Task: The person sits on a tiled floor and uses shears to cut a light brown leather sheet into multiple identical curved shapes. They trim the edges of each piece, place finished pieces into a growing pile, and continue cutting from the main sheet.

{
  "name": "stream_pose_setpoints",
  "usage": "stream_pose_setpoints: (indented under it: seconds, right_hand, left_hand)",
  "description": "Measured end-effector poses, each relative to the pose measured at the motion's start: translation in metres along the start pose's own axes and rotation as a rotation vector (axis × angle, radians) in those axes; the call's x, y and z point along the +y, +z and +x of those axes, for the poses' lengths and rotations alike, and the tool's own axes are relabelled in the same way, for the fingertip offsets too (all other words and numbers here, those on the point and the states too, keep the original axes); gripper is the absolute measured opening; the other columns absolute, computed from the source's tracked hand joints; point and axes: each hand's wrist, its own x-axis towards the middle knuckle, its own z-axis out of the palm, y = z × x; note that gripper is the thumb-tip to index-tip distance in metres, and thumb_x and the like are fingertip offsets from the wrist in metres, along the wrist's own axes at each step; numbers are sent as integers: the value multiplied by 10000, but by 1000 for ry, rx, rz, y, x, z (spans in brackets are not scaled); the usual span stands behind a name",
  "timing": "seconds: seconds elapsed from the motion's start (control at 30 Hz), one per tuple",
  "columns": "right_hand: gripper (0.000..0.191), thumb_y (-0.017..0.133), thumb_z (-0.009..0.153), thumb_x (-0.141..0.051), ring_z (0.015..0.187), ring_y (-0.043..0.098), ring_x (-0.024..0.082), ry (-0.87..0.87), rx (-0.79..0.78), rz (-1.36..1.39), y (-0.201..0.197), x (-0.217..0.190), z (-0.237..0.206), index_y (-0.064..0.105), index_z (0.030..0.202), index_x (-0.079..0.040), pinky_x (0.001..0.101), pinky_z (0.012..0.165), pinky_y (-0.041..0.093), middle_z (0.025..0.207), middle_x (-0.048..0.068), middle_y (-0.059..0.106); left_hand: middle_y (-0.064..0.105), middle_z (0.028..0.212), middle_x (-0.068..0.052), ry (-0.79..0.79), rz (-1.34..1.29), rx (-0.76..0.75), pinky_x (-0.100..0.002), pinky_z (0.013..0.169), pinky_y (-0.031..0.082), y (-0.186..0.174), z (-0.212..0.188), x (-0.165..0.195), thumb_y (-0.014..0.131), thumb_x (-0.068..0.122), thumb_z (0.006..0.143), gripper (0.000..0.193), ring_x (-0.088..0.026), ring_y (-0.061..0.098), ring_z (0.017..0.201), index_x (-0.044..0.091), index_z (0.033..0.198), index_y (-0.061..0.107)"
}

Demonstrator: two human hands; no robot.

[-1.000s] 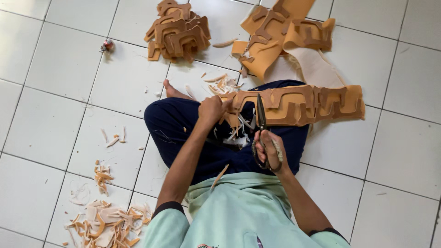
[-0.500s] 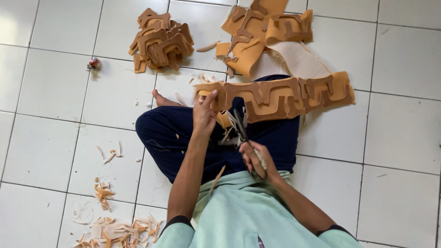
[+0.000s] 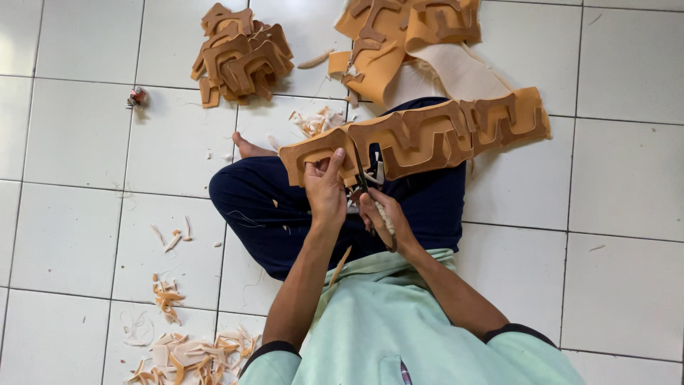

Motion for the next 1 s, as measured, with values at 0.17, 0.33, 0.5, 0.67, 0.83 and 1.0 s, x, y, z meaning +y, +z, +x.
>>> stream_pose_setpoints:
  seconds: [0.17, 0.33, 0.5, 0.67, 0.83, 1.0]
  right_hand:
    - [516, 601, 989, -527, 434, 401, 58, 137, 59, 121, 0, -2, -6, 593, 856, -29, 233, 383, 303, 599, -26, 457]
    - [481, 569, 997, -534, 449, 441, 22, 34, 31, 123, -2, -8, 4, 602, 881, -69, 207, 396, 341, 604, -61, 489]
    - [515, 621, 1023, -510, 433, 368, 29, 38, 66, 157, -3, -11, 10, 597, 832, -32, 210, 397, 260, 563, -45, 427]
    - [506, 578, 984, -562, 472, 447, 13, 6, -49, 64, -15, -21, 11, 651, 955, -62, 200, 422, 358, 612, -68, 491]
    - [551, 591, 961, -600, 491, 463, 11, -83, -77, -40, -15, -29, 10, 685, 1017, -60, 198, 431, 374, 617, -65, 519]
    - [578, 608, 945, -604, 394, 414, 27, -39, -72, -32, -17, -27, 7, 638, 813, -42, 217, 359, 319, 514, -60, 445]
  left_hand:
    - [686, 1115, -109, -79, -15, 9, -258, 784, 590, -6, 2, 3, 719, -25, 947, 336, -161, 694, 984, -2, 1221, 526]
    - [695, 1089, -96, -111, 22, 25, -273, 783, 621, 1, -5, 9, 716, -19, 918, 343, -162, 710, 966, 1, 1203, 526]
    - [705, 1104, -82, -132, -13, 9, -278, 791, 624, 8, -10, 26, 705, 9, 908, 323, -157, 711, 983, 16, 1194, 556]
    - [712, 1125, -119, -102, 53, -67, -294, 814, 600, 1, 5, 62, 699, 73, 963, 255, -180, 706, 1001, -14, 1186, 611]
    - [712, 1152, -120, -13, 235, -118, -271, 914, 560, 3, -7, 62, 735, 85, 957, 311, -151, 694, 1041, -55, 1202, 605]
    - [719, 1112, -124, -13, 346, -134, -274, 886, 561, 8, -16, 68, 744, 125, 948, 326, -149, 693, 1006, -53, 1188, 614]
